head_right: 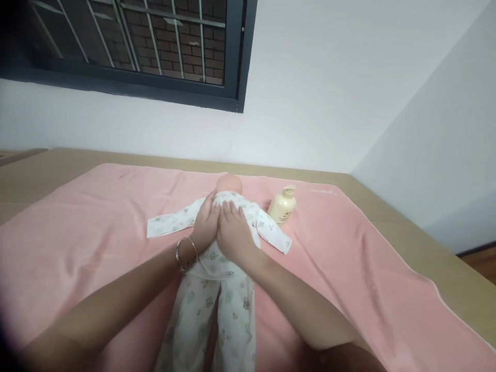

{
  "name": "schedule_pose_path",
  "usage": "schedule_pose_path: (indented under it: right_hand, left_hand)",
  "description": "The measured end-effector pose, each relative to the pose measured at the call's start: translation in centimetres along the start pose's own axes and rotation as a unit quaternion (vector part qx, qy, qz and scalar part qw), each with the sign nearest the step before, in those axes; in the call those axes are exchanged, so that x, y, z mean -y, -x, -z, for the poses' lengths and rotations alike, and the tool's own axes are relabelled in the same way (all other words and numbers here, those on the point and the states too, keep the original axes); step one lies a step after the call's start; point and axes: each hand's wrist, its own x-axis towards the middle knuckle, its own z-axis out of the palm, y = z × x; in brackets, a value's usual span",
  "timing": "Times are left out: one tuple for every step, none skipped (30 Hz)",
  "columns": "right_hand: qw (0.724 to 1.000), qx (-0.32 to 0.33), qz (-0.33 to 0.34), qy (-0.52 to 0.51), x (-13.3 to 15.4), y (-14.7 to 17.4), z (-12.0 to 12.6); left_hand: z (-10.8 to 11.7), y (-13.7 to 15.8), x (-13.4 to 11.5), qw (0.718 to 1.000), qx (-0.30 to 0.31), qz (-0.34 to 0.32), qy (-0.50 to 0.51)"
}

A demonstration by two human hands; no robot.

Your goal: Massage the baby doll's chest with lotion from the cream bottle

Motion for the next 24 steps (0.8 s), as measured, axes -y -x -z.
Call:
schedule_pose_path:
  right_hand:
    - [0.999, 0.006, 0.03, -0.015, 0.3, 0.1, 0.1]
    - [0.998, 0.01, 0.05, -0.033, 0.4, 0.0, 0.1]
    - [0.997, 0.013, 0.058, -0.05, 0.1, -0.3, 0.2]
    - [0.996, 0.014, 0.059, -0.066, -0.3, -0.7, 0.3]
    - [0.995, 0.012, 0.052, -0.081, -1.0, -1.1, 0.3]
    - [0.995, 0.009, 0.041, -0.094, -1.7, -1.6, 0.3]
    - [0.994, 0.003, 0.026, -0.103, -2.5, -2.1, 0.3]
    - [0.994, -0.005, 0.006, -0.109, -3.3, -2.5, 0.2]
    - [0.994, -0.013, -0.016, -0.112, -3.9, -2.8, 0.2]
    - [0.993, -0.019, -0.038, -0.113, -4.5, -3.0, 0.1]
    - [0.992, -0.02, -0.058, -0.112, -4.9, -3.1, 0.0]
    - [0.991, -0.017, -0.075, -0.109, -5.1, -3.2, -0.1]
    - [0.99, -0.011, -0.09, -0.104, -5.3, -3.2, -0.1]
    - [0.99, -0.003, -0.102, -0.099, -5.3, -3.2, 0.0]
    - [0.989, 0.006, -0.11, -0.094, -5.3, -3.2, 0.1]
    - [0.989, 0.014, -0.114, -0.093, -5.4, -3.2, 0.3]
    - [0.989, 0.02, -0.114, -0.096, -5.4, -3.2, 0.5]
    - [0.988, 0.025, -0.111, -0.105, -5.5, -3.3, 0.8]
    - [0.987, 0.027, -0.106, -0.119, -5.7, -3.3, 1.1]
    - [0.986, 0.026, -0.102, -0.132, -5.8, -3.3, 1.3]
    - [0.985, 0.02, -0.101, -0.141, -5.8, -3.2, 1.6]
    - [0.985, 0.01, -0.101, -0.143, -5.6, -3.1, 1.8]
    - [0.986, -0.002, -0.099, -0.137, -5.3, -2.9, 2.0]
    - [0.988, -0.013, -0.092, -0.127, -4.9, -2.6, 2.0]
  left_hand:
    - [0.0, 0.0, 0.0, 1.0, 0.003, -0.007, -0.007]
    - [0.0, 0.0, 0.1, 1.0, 0.008, -0.018, -0.017]
    - [0.0, 0.0, 0.1, 0.999, 0.013, -0.031, -0.031]
    - [0.0, 0.0, 0.2, 0.997, 0.019, -0.046, -0.05]
    - [-0.1, 0.0, 0.2, 0.995, 0.027, -0.064, -0.072]
    - [-0.1, 0.0, 0.2, 0.992, 0.037, -0.082, -0.094]
    - [-0.2, 0.0, 0.2, 0.988, 0.046, -0.097, -0.114]
    - [-0.3, 0.1, 0.2, 0.984, 0.054, -0.107, -0.132]
    - [-0.3, 0.1, 0.2, 0.982, 0.057, -0.11, -0.145]
    - [-0.3, 0.1, 0.1, 0.981, 0.057, -0.108, -0.153]
    - [-0.3, 0.1, 0.1, 0.981, 0.054, -0.102, -0.156]
    - [-0.3, 0.1, 0.1, 0.982, 0.051, -0.096, -0.158]
    - [-0.3, 0.0, 0.2, 0.982, 0.05, -0.091, -0.158]
    - [-0.3, 0.0, 0.3, 0.982, 0.049, -0.089, -0.158]
    - [-0.3, 0.0, 0.4, 0.982, 0.051, -0.09, -0.158]
    - [-0.3, -0.1, 0.6, 0.981, 0.052, -0.095, -0.16]
    - [-0.3, -0.1, 0.8, 0.98, 0.053, -0.101, -0.164]
    - [-0.3, 0.0, 0.9, 0.978, 0.052, -0.111, -0.167]
    - [-0.3, 0.0, 0.9, 0.976, 0.051, -0.122, -0.172]
    - [-0.3, 0.1, 0.9, 0.974, 0.049, -0.134, -0.177]
    - [-0.2, 0.1, 0.7, 0.971, 0.047, -0.147, -0.183]
    - [-0.1, 0.1, 0.5, 0.968, 0.045, -0.159, -0.19]
    - [0.0, 0.1, 0.2, 0.965, 0.043, -0.169, -0.197]
    - [0.1, 0.1, -0.1, 0.963, 0.041, -0.175, -0.203]
